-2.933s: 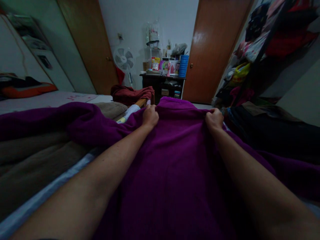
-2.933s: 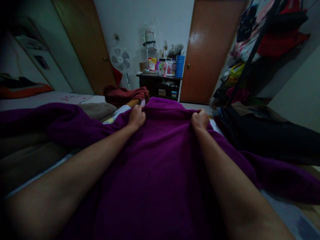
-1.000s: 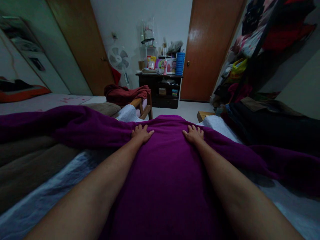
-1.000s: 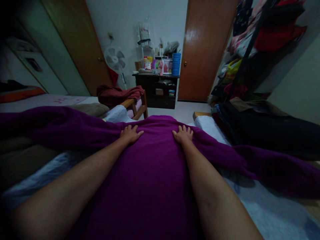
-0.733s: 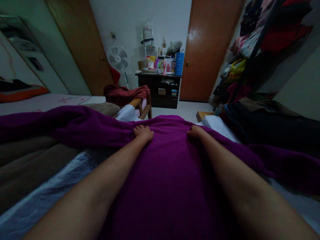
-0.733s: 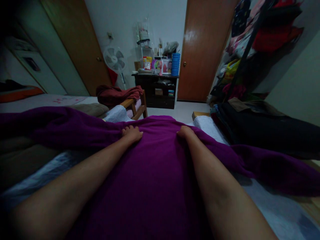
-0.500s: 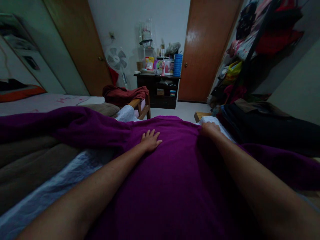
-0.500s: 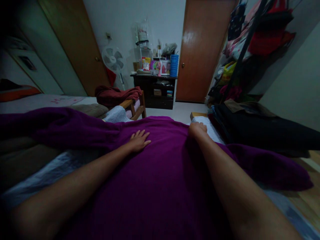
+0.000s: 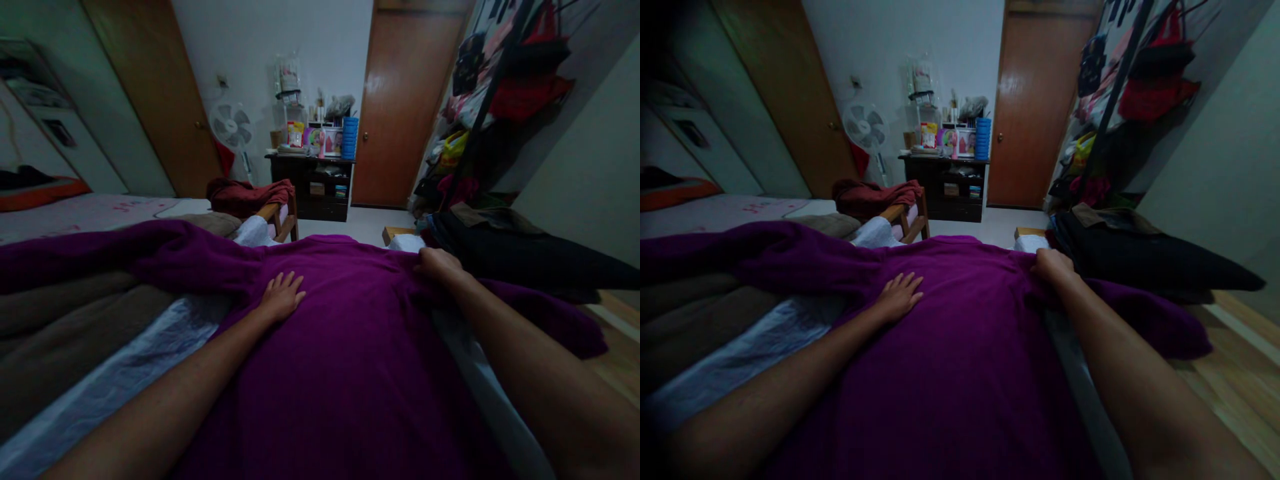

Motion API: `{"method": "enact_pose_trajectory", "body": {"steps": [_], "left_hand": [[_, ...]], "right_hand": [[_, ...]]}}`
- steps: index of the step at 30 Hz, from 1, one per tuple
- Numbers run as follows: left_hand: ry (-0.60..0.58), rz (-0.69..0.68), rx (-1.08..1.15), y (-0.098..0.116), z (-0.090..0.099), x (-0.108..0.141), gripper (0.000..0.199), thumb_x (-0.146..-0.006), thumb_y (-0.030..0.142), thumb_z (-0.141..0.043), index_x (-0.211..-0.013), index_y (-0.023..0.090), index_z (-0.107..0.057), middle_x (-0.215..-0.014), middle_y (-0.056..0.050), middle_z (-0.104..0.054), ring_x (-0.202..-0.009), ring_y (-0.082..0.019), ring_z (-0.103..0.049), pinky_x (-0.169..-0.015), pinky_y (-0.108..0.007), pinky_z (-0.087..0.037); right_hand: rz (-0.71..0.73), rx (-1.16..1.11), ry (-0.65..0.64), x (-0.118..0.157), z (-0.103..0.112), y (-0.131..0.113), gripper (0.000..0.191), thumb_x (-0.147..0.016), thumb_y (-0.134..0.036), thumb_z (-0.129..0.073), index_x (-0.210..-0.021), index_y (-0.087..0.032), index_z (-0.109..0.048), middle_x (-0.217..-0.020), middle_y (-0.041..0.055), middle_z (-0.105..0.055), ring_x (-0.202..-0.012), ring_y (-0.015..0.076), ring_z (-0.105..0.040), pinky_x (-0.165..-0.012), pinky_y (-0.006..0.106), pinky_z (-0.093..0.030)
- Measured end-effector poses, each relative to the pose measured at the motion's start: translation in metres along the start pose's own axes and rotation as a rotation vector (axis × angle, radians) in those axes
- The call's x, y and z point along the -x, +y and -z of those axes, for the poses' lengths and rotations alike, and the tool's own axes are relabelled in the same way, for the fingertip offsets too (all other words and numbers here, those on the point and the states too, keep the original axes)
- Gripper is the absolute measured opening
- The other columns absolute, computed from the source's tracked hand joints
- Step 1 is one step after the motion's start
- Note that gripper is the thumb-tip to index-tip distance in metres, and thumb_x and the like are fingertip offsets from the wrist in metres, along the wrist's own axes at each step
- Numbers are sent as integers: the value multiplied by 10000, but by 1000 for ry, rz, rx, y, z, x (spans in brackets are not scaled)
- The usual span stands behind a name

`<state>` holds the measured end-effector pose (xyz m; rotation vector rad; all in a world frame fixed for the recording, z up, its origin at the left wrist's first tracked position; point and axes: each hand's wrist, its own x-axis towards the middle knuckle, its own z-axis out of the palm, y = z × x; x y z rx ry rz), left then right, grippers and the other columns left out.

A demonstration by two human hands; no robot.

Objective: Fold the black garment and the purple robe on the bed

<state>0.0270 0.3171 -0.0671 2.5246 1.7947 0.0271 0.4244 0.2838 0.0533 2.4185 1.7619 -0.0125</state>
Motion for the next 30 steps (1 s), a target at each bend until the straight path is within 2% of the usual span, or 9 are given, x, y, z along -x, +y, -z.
{"method": "enact_pose_trajectory", "body": {"steps": [3, 9, 12, 16, 19, 22, 24, 26, 30], "left_hand": [[4, -15, -15, -2, 2, 4, 595, -941, 537, -283, -1468, 266, -343, -1553, -78, -306, -1414, -349, -255, -1108, -491, -252], [-6, 42, -49, 14, 14, 7, 541, -930, 449, -347, -1421, 234, -421, -1537, -119, -329, -1405, -372, -268, -1091, -573, -244], [32, -42, -45, 44, 24, 14, 460, -899, 264, -379, -1336, 203, -512, -1541, -121, -320, -1432, -340, -215, -1122, -580, -189], [44, -327, 172, 110, 32, 25, 511, -839, 226, -459, -1348, 193, -481, -1554, -94, -299, -1450, -266, -194, -1175, -469, -189], [-23, -488, 375, 165, 28, 27, 620, -820, 259, -495, -1415, 121, -389, -1539, -134, -317, -1430, -244, -261, -1180, -378, -228], [-22, -494, 537, 207, 17, 22, 737, -796, 289, -522, -1463, 85, -282, -1535, -157, -316, -1421, -246, -281, -1177, -360, -247], [-20, -468, 576, 223, 7, 18, 798, -772, 278, -529, -1483, 87, -219, -1535, -161, -313, -1410, -255, -303, -1169, -379, -261], [-8, -438, 571, 229, -3, 17, 830, -766, 298, -533, -1494, 110, -182, -1533, -154, -321, -1400, -261, -321, -1163, -399, -259], [50, -420, 525, 229, -15, 22, 835, -777, 361, -536, -1500, 143, -180, -1525, -132, -339, -1398, -257, -314, -1170, -397, -212]], "right_hand": [[-80, -101, 55, 1, 4, 7, 522, -852, -536, -542, -1153, -122, -643, -1170, 211, -635, -1044, 335, -612, -792, 391, -487], [95, -384, -171, 14, 14, 34, 688, -757, -560, -668, -1292, -139, -561, -1289, 184, -584, -1054, 281, -618, -826, 350, -512], [102, -315, -176, 31, 23, 48, 740, -695, -481, -745, -1315, -134, -535, -1296, 191, -577, -1047, 293, -619, -833, 369, -515], [72, -146, -124, 62, 26, 45, 526, -750, -406, -698, -1186, -127, -607, -1154, 185, -650, -956, 290, -648, -780, 356, -506], [195, -127, -59, 85, 21, 28, 423, -749, -365, -699, -1118, -166, -636, -1097, 138, -676, -969, 274, -640, -812, 328, -472], [383, -260, -159, 101, 15, 13, 362, -783, -328, -661, -1124, -207, -643, -1048, 84, -699, -920, 220, -649, -780, 272, -458], [355, -281, -173, 103, 12, 11, 276, -865, -308, -543, -1090, -205, -662, -973, 75, -715, -849, 198, -659, -731, 261, -452], [244, -224, -70, 100, 10, 14, 283, -899, -311, -473, -1038, -179, -682, -961, 99, -716, -844, 205, -660, -711, 268, -444], [128, -133, -24, 94, -3, 21, 404, -875, -474, -511, -1014, -138, -686, -1036, 148, -700, -905, 239, -647, -715, 285, -434]]}}
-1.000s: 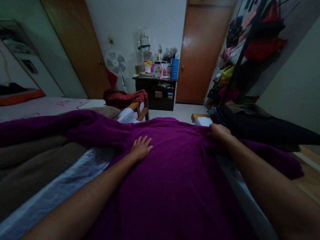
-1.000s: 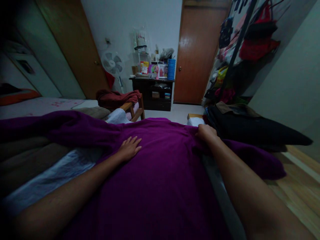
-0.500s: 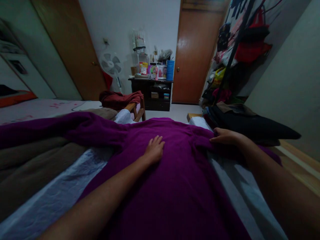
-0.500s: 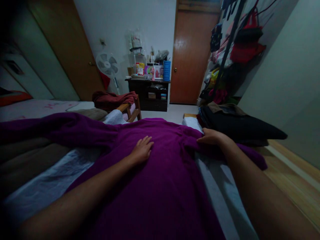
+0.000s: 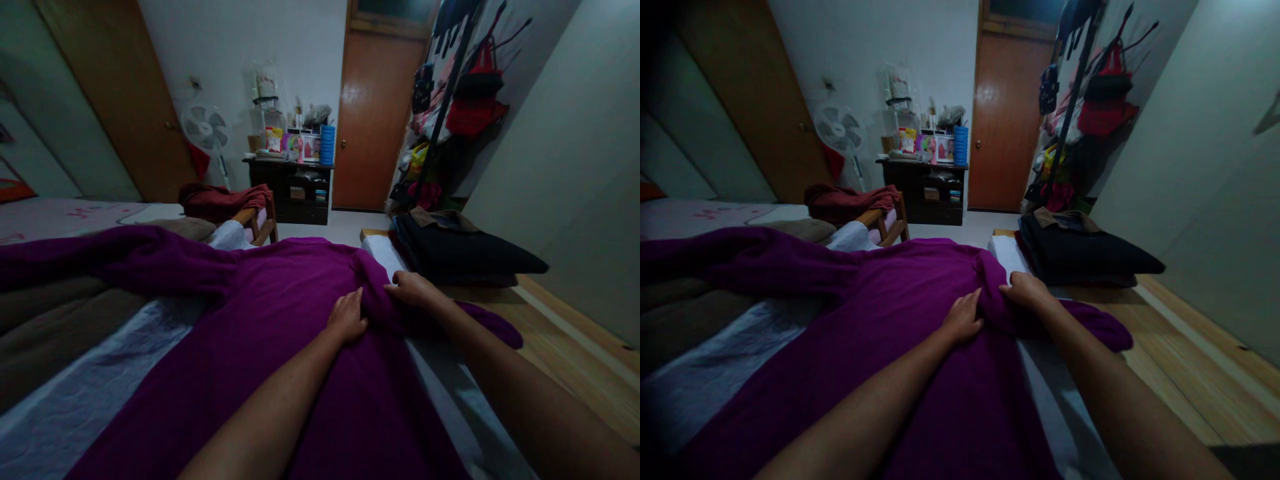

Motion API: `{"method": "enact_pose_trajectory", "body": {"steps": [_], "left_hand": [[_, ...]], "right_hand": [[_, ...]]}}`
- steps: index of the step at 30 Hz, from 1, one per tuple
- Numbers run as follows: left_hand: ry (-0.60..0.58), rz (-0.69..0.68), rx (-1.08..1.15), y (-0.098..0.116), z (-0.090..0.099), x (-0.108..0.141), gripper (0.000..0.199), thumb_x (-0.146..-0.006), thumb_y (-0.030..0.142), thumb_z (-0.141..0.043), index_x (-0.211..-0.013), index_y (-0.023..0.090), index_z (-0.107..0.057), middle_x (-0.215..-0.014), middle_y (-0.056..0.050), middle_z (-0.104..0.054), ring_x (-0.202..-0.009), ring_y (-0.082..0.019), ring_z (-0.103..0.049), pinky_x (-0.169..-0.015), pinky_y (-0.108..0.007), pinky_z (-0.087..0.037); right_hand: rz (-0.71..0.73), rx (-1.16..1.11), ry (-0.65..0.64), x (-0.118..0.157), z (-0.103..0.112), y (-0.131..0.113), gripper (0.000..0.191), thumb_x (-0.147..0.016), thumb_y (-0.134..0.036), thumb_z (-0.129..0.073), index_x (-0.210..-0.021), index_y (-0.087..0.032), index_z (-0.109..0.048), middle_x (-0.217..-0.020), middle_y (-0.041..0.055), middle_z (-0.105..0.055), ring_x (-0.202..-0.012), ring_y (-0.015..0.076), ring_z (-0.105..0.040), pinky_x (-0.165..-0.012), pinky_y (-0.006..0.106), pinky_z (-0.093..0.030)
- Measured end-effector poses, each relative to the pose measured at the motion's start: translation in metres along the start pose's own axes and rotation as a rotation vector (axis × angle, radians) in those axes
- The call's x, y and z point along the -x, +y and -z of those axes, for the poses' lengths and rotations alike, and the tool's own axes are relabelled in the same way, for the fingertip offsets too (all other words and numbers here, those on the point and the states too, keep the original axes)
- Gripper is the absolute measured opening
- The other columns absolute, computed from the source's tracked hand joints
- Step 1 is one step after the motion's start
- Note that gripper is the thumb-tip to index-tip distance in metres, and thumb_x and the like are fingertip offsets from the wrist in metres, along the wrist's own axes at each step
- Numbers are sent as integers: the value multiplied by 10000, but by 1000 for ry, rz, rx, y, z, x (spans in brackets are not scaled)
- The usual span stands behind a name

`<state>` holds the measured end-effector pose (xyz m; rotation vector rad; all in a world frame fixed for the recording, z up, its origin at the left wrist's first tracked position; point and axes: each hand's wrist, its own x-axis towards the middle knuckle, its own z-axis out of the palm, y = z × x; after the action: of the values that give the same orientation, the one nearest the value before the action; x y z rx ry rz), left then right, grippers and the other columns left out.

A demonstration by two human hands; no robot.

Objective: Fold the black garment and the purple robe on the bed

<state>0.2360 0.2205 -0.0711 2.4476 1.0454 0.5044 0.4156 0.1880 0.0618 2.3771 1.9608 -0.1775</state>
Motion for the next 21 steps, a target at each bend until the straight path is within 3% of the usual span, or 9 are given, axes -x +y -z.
{"method": "enact_pose_trajectory", "body": {"steps": [4, 9, 11, 14, 17, 21], "left_hand": [[7, 10, -30, 2, -1, 3, 866, -780, 366, -524, -1508, 112, -132, -1516, -155, -340, -1385, -257, -328, -1160, -382, -216], [56, -25, -35, 7, 3, 4, 866, -747, 334, -554, -1495, 146, -160, -1465, -147, -408, -1333, -260, -392, -1128, -370, -251], [58, -40, -28, 9, 5, 5, 857, -732, 312, -564, -1486, 164, -185, -1449, -136, -429, -1326, -254, -399, -1120, -359, -260], [49, -12, -33, 10, 6, 6, 929, -704, 302, -584, -1499, 136, -133, -1445, -152, -431, -1324, -257, -403, -1120, -355, -259], [21, 32, -49, 11, 6, 6, 997, -703, 323, -587, -1510, 79, -56, -1479, -187, -381, -1353, -271, -367, -1138, -368, -229], [-32, 61, -69, 10, 3, 5, 1002, -740, 372, -562, -1508, 22, -23, -1515, -214, -318, -1395, -280, -304, -1153, -377, -194]], "right_hand": [[105, -63, -32, 3, -11, -5, 309, -856, -419, -545, -915, -147, -677, -946, 110, -698, -809, 196, -624, -668, 260, -401], [248, -288, -15, 5, -7, -18, 102, -762, -260, -614, -813, -173, -599, -781, 6, -626, -704, 137, -532, -598, 218, -358], [222, -446, -32, 6, -4, -21, 140, -760, -278, -622, -850, -181, -576, -747, -22, -594, -675, 124, -506, -572, 205, -357], [49, -605, -60, 7, -6, -23, 261, -846, -433, -543, -891, -178, -574, -712, -17, -575, -605, 119, -481, -512, 214, -342], [-38, -515, -111, 4, -9, -18, 352, -873, -493, -516, -803, -159, -601, -688, 14, -584, -573, 117, -489, -497, 226, -327], [-27, -369, -167, -10, 7, -4, 274, -857, -413, -579, -804, -153, -643, -602, -7, -560, -499, 98, -458, -472, 223, -294]]}}
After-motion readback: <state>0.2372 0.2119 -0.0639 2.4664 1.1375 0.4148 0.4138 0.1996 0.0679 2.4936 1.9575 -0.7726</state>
